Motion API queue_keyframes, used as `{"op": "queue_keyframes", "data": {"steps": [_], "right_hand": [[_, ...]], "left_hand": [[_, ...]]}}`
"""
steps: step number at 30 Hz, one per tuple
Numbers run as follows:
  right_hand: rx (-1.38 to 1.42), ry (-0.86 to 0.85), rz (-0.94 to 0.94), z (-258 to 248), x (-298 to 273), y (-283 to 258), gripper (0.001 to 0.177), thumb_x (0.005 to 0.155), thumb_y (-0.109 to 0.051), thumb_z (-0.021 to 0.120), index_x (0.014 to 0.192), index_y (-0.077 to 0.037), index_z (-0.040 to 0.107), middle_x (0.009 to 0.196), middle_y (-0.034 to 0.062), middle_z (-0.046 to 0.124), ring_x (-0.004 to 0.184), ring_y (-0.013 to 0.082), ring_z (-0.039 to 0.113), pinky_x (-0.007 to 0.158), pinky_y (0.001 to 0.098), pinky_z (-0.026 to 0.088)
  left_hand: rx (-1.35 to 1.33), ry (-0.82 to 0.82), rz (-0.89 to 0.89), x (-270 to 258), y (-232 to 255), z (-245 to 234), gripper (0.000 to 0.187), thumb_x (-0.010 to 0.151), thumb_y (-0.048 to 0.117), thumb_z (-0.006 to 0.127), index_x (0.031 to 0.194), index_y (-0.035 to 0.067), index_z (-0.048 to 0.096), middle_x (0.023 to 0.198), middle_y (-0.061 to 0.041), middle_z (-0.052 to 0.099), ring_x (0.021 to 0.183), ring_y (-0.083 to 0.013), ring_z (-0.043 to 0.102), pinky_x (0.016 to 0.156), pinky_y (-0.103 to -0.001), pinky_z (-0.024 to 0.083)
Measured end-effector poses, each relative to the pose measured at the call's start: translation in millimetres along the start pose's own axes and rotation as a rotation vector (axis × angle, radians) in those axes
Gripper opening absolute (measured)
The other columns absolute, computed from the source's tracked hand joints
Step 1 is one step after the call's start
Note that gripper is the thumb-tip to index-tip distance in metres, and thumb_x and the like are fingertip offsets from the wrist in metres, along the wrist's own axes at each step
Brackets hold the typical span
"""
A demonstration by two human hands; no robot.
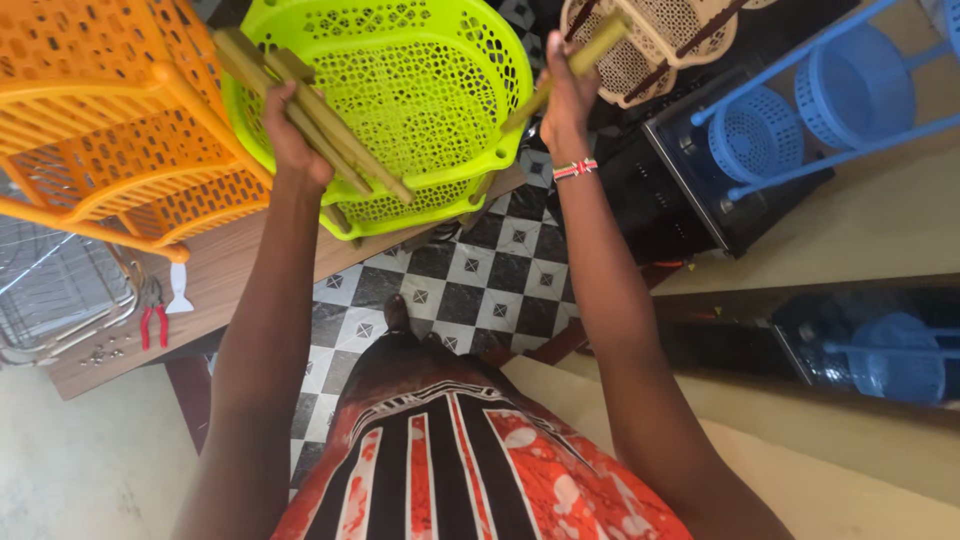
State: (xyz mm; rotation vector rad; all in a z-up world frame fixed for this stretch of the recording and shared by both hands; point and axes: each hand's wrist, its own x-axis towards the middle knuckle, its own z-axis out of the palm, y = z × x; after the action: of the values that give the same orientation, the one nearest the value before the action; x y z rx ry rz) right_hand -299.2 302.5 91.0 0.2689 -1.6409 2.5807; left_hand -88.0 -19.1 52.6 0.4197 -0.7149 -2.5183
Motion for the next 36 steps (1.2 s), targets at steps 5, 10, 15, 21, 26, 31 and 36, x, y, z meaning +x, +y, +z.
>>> {"op": "queue_keyframes", "data": {"steps": [5,10,15,21,26,31,36], "right_hand": [[0.084,0.069,-0.117,-21,-23,-3,0.036,0.092,-0.033,0.08,0.086,-0.017,0.049,0.065,-0.0059,0.045,0.047,0.006,0.042,0.041,0.0239,0.031],[0.127,0.036,-0.214,-16,-34,-9,0.041,0.099,-0.037,0.074,0.08,-0.015,0.044,0.057,-0.0053,0.037,0.044,0.007,0.041,0.039,0.0254,0.031],[-0.022,0.059,-0.289,-9,-42,-5,0.035,0.103,-0.034,0.067,0.084,-0.011,0.049,0.059,-0.004,0.041,0.046,0.0067,0.042,0.042,0.0242,0.03],[-0.137,-0.116,-0.364,-8,-46,3,0.028,0.109,-0.026,0.057,0.089,-0.008,0.05,0.062,0.0001,0.05,0.051,0.0084,0.047,0.047,0.0256,0.036],[-0.268,-0.193,-0.413,-8,-44,17,0.016,0.11,-0.015,0.052,0.1,-0.003,0.054,0.065,0.0009,0.053,0.054,0.0083,0.05,0.05,0.0259,0.039],[-0.271,-0.141,-0.399,-4,-35,31,0.022,0.113,-0.013,0.057,0.094,-0.003,0.053,0.063,-0.0007,0.049,0.05,0.008,0.046,0.046,0.0258,0.034],[-0.217,-0.106,-0.361,-5,-37,32,0.014,0.11,-0.012,0.059,0.1,-0.002,0.058,0.064,-0.0041,0.046,0.05,0.0056,0.042,0.045,0.0248,0.031]], "left_hand": [[0.093,0.037,-0.091,-18,2,-18,0.028,0.084,0.031,0.069,0.1,0.012,0.056,0.081,-0.008,0.062,0.072,-0.0243,0.062,0.074,-0.043,0.057],[0.015,-0.037,-0.113,-10,0,-31,0.024,0.087,0.026,0.07,0.102,0.013,0.056,0.082,-0.006,0.06,0.08,-0.0203,0.063,0.093,-0.046,0.059],[0.002,-0.078,-0.13,-13,-3,-42,0.025,0.088,0.027,0.07,0.101,0.01,0.058,0.079,-0.008,0.061,0.075,-0.0218,0.063,0.098,-0.047,0.059],[-0.076,-0.106,-0.083,-19,-5,-45,0.022,0.09,0.024,0.071,0.103,0.009,0.062,0.077,-0.008,0.062,0.078,-0.0198,0.064,0.098,-0.048,0.058],[-0.111,-0.143,-0.104,-18,-6,-48,0.021,0.09,0.025,0.07,0.103,0.01,0.061,0.076,-0.007,0.064,0.078,-0.0195,0.065,0.099,-0.046,0.057],[-0.061,-0.158,-0.129,-17,-7,-48,0.026,0.091,0.026,0.07,0.108,0.008,0.063,0.077,-0.007,0.064,0.079,-0.0195,0.066,0.101,-0.045,0.057],[-0.067,-0.146,-0.138,-16,-8,-47,0.032,0.091,0.026,0.071,0.114,0.005,0.063,0.075,-0.008,0.064,0.077,-0.0193,0.065,0.101,-0.045,0.058]]}}
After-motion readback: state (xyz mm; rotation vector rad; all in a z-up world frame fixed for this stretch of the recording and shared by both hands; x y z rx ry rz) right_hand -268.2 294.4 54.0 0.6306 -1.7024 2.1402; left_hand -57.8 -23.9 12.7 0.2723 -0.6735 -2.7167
